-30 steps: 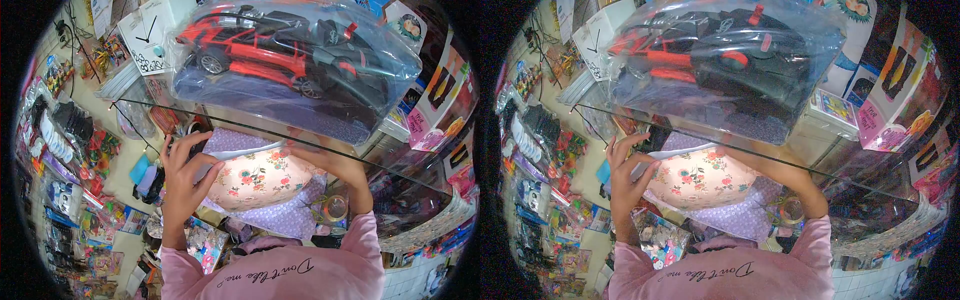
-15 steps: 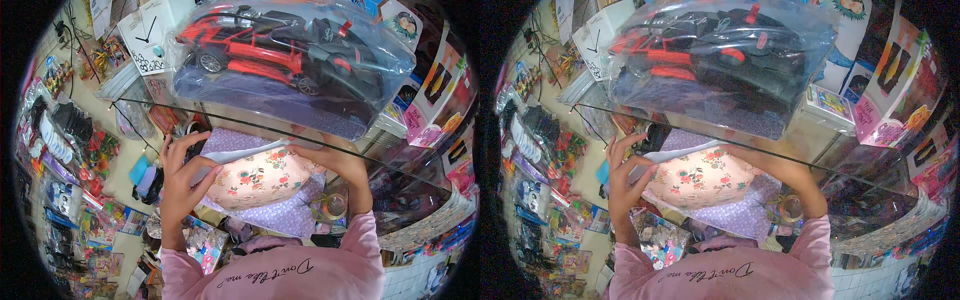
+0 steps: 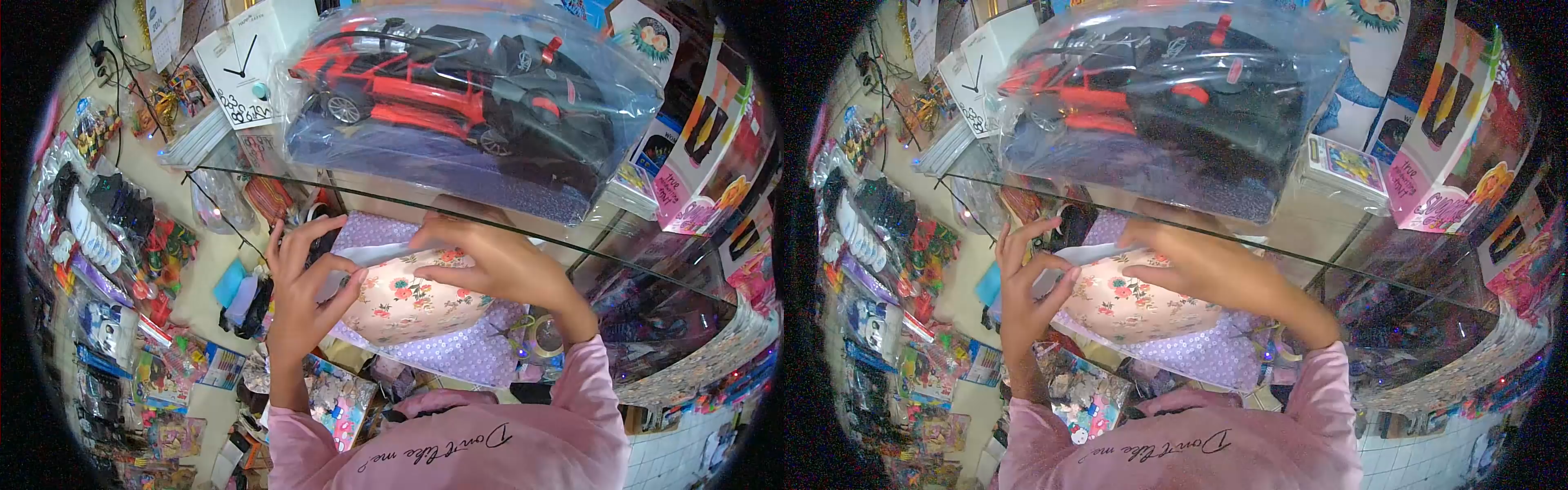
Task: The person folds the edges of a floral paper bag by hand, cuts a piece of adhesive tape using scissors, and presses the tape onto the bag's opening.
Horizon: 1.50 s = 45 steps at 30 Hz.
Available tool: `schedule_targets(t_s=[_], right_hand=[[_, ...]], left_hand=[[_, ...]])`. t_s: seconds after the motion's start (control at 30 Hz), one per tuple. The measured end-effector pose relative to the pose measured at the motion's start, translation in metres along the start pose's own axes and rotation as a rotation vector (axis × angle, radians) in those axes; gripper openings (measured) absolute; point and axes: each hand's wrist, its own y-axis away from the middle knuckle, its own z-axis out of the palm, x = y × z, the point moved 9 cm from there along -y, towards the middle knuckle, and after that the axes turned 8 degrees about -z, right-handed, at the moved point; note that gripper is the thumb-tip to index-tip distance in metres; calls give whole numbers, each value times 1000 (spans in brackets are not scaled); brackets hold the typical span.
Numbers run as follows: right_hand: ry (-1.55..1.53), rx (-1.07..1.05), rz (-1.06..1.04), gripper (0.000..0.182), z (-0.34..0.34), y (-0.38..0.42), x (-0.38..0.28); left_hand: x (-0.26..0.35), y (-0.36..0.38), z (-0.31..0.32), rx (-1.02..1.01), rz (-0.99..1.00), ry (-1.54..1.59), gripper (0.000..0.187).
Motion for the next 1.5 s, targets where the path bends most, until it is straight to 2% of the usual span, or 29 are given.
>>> schedule_targets(t_s=[0.1, 0.2, 0.3, 0.5, 0.7, 0.8, 0.9, 1.0, 1.1, 1.2, 1.33, 1.4, 1.5], right_hand=[[-39, -24, -29, 27, 2, -9, -3], [72, -41, -73, 24, 2, -11, 0], [-133, -18, -12, 25, 9, -11, 13], [15, -88, 131, 30, 0, -6, 20], [-88, -78, 233, 37, -6, 13, 34], [-57, -125, 246, 38, -7, 10, 29], [-27, -86, 152, 38, -5, 8, 32], [-93, -43, 199, 21, -9, 5, 28], [-175, -64, 257, 20, -8, 7, 30], [-195, -88, 266, 24, -6, 9, 31], [-63, 1, 178, 48, -15, 17, 30], [-119, -5, 201, 61, -16, 22, 30], [-165, -84, 392, 67, -14, 28, 38]], left_hand=[[1, 1, -1, -6, 11, 7, 11], [3, 3, -4, -21, 11, 21, 11], [4, 3, -5, -38, 21, 33, 11], [-2, -1, 0, -82, 64, 25, 12], [-2, -6, 1, -169, 112, 5, 15], [4, -13, -1, -248, 158, -19, 20], [19, -21, -2, -321, 234, -48, 24], [24, -24, 3, -386, 311, -83, 27], [25, -27, 6, -412, 339, -80, 33], [35, -34, 4, -382, 297, -64, 46], [33, -32, 21, -376, 273, -116, 63], [30, -30, 29, -428, 266, -118, 67], [25, -29, 35, -485, 223, -69, 65]])
